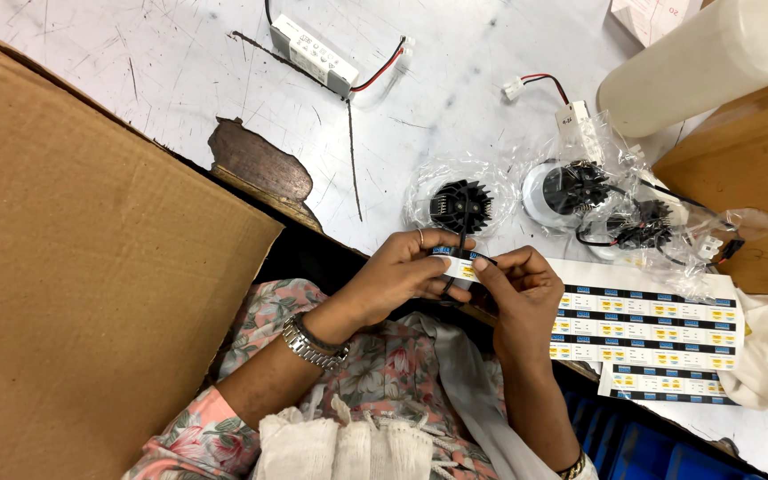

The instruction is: The person assembles LED light components by placing drivers into small cardboard boxes and applying technical specification stickers to the component wires and units.

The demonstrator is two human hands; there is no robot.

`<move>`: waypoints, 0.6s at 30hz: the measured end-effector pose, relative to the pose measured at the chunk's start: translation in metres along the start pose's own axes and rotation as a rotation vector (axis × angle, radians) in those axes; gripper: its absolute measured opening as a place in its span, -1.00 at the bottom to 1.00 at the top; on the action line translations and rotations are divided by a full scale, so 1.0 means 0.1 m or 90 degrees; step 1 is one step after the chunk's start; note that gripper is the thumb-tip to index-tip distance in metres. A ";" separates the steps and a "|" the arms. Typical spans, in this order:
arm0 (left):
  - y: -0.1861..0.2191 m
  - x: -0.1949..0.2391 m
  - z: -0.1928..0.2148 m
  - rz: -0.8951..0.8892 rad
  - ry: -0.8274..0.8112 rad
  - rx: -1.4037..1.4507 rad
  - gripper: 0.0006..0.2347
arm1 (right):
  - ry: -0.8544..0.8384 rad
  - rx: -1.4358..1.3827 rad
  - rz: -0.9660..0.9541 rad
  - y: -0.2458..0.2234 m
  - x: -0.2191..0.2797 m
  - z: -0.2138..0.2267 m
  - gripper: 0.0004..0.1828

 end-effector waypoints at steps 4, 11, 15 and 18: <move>-0.02 -0.01 -0.01 -0.004 0.027 -0.007 -0.70 | -0.008 0.003 0.013 -0.02 0.00 -0.01 -0.81; -0.04 -0.01 -0.12 -0.135 0.134 -0.056 -0.78 | 0.006 -0.040 -0.053 -0.12 0.05 -0.05 -0.82; -0.03 0.01 -0.17 -0.172 0.177 -0.205 -0.89 | 0.004 -0.019 -0.012 -0.07 0.02 0.01 -0.80; -0.09 0.01 -0.18 -0.136 0.199 -0.223 -0.90 | -0.002 -0.025 -0.003 -0.03 0.02 0.05 -0.80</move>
Point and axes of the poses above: each hand's wrist, its own x-axis away from the middle knuckle, its own z-axis out of the back of the hand, y = z × x, the point moved 2 cm from there along -x, towards the middle knuckle, and after that the axes turned 5 degrees about -z, right-handed, at the moved point
